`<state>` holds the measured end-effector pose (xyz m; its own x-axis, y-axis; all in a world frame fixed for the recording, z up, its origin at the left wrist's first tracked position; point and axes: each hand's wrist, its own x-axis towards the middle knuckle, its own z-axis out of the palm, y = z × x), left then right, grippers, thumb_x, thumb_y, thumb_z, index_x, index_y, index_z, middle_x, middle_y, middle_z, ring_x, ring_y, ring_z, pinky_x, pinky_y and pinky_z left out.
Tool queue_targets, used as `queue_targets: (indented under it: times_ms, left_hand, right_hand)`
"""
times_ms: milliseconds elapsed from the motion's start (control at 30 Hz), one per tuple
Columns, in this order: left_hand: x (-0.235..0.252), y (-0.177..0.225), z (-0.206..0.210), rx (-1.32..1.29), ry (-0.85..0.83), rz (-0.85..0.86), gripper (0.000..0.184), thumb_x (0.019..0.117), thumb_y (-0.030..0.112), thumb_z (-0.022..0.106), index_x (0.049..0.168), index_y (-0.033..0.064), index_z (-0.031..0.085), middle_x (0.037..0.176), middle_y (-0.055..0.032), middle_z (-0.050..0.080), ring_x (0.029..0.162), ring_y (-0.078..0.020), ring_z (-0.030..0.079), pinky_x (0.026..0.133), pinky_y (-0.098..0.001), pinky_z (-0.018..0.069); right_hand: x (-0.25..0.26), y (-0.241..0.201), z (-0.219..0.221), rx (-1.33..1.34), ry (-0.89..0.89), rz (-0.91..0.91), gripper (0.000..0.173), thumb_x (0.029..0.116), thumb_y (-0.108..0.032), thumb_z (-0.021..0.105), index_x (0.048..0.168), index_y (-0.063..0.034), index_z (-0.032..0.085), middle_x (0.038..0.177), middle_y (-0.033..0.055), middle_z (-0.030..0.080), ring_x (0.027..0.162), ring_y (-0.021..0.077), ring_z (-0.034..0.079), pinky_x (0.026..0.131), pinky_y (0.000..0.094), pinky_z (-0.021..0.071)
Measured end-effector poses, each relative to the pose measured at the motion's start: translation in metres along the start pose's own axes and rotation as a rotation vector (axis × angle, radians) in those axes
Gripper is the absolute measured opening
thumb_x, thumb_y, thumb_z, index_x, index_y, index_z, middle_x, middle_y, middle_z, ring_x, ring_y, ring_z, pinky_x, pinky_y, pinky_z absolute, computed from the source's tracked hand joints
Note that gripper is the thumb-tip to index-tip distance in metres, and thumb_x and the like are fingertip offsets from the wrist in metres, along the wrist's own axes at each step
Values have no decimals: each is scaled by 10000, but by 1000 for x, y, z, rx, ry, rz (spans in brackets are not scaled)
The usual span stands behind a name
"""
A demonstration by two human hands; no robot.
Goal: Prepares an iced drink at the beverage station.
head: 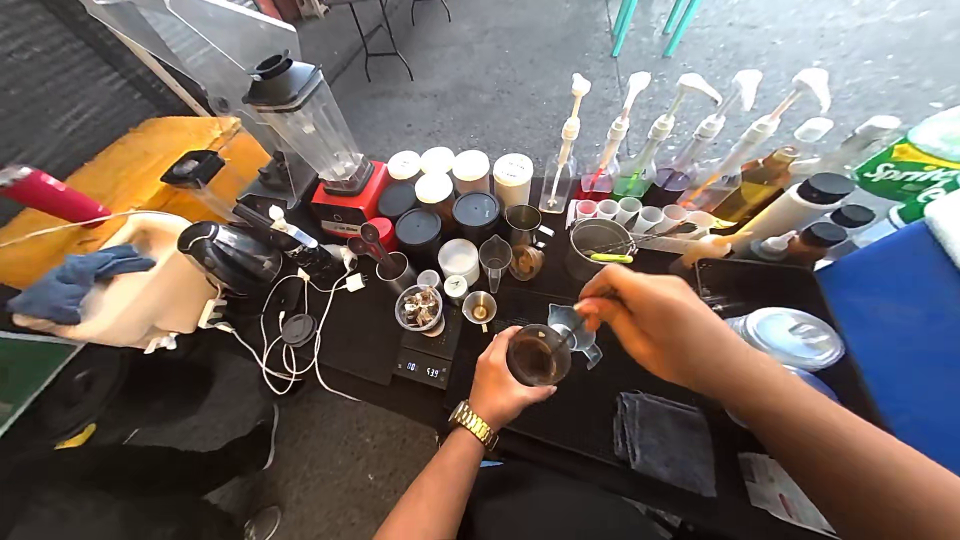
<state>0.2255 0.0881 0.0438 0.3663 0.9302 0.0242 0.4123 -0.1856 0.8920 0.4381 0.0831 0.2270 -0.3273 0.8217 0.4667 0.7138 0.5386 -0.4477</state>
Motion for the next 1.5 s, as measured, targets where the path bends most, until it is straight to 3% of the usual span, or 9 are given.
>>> queue_targets:
  times_ms: [333, 633, 733, 833, 933, 1033, 1133, 1233, 1500]
  left_hand:
    - [4, 1, 3, -1, 21, 0, 1006, 530, 384, 980, 1389, 48, 578, 1280, -94, 678, 1188, -135, 649, 1059, -335, 526]
    - [4, 4, 3, 0, 3, -8, 1020, 526, 380, 983, 1395, 38, 572, 1293, -102, 674, 1203, -139, 642, 1070, -328, 517]
    - [6, 4, 3, 6, 11, 0, 1009, 525, 389, 980, 1386, 47, 581, 1278, -91, 679, 1191, -132, 646, 1060, -326, 523]
    - [7, 3, 3, -5, 1, 1, 1008, 531, 378, 982, 1393, 48, 576, 1285, -94, 677, 1195, -135, 645, 1066, -331, 521]
    - [8, 4, 3, -15, 10, -2, 1008, 530, 372, 983, 1392, 45, 576, 1287, -95, 676, 1192, -137, 648, 1063, -334, 524]
    - [7, 2, 4, -12, -1, 0, 1020, 525, 378, 984, 1398, 50, 572, 1291, -91, 674, 1193, -132, 646, 1064, -329, 522]
    - [8, 4, 4, -5, 0, 0, 1017, 529, 380, 983, 1399, 48, 573, 1293, -97, 674, 1198, -140, 646, 1067, -333, 522]
    - [6, 5, 4, 4, -13, -4, 1018, 531, 379, 982, 1400, 42, 570, 1285, -103, 677, 1194, -146, 648, 1067, -333, 519]
    - [8, 5, 1, 7, -10, -10, 1012, 531, 385, 978, 1399, 59, 571, 1280, -91, 678, 1191, -135, 647, 1062, -330, 523]
  right_hand:
    - [1, 3, 1, 27, -17, -4, 166, 1033, -242, 528, 962, -128, 625, 731, -96, 648, 626, 1, 612, 576, 192, 547]
    - [5, 8, -5, -29, 27, 22, 168, 1029, -208, 527, 971, -89, 630, 726, -51, 652, 607, 56, 618, 563, 252, 549]
    - [6, 6, -5, 24, -21, 2, 160, 1031, -239, 529, 964, -126, 620, 731, -90, 649, 615, 10, 612, 559, 206, 545]
    - [6, 9, -5, -12, 36, 16, 167, 1031, -206, 535, 973, -85, 634, 730, -45, 657, 612, 53, 625, 562, 252, 554]
    - [7, 8, -6, 26, -21, 0, 147, 1029, -228, 529, 967, -125, 615, 739, -92, 656, 630, 8, 621, 576, 207, 555]
    - [7, 11, -7, -17, 15, 7, 165, 1032, -204, 528, 973, -89, 631, 731, -52, 658, 616, 51, 626, 570, 252, 556]
    - [8, 10, -7, 33, -38, -10, 160, 1036, -244, 524, 968, -133, 615, 739, -98, 656, 629, 6, 620, 573, 210, 554]
    - [8, 10, -8, -23, -3, 9, 170, 1032, -219, 533, 970, -92, 628, 722, -54, 654, 609, 53, 626, 555, 254, 551]
    - [6, 9, -8, 24, -3, -23, 155, 1032, -221, 518, 980, -116, 620, 756, -84, 653, 641, 17, 613, 589, 222, 552]
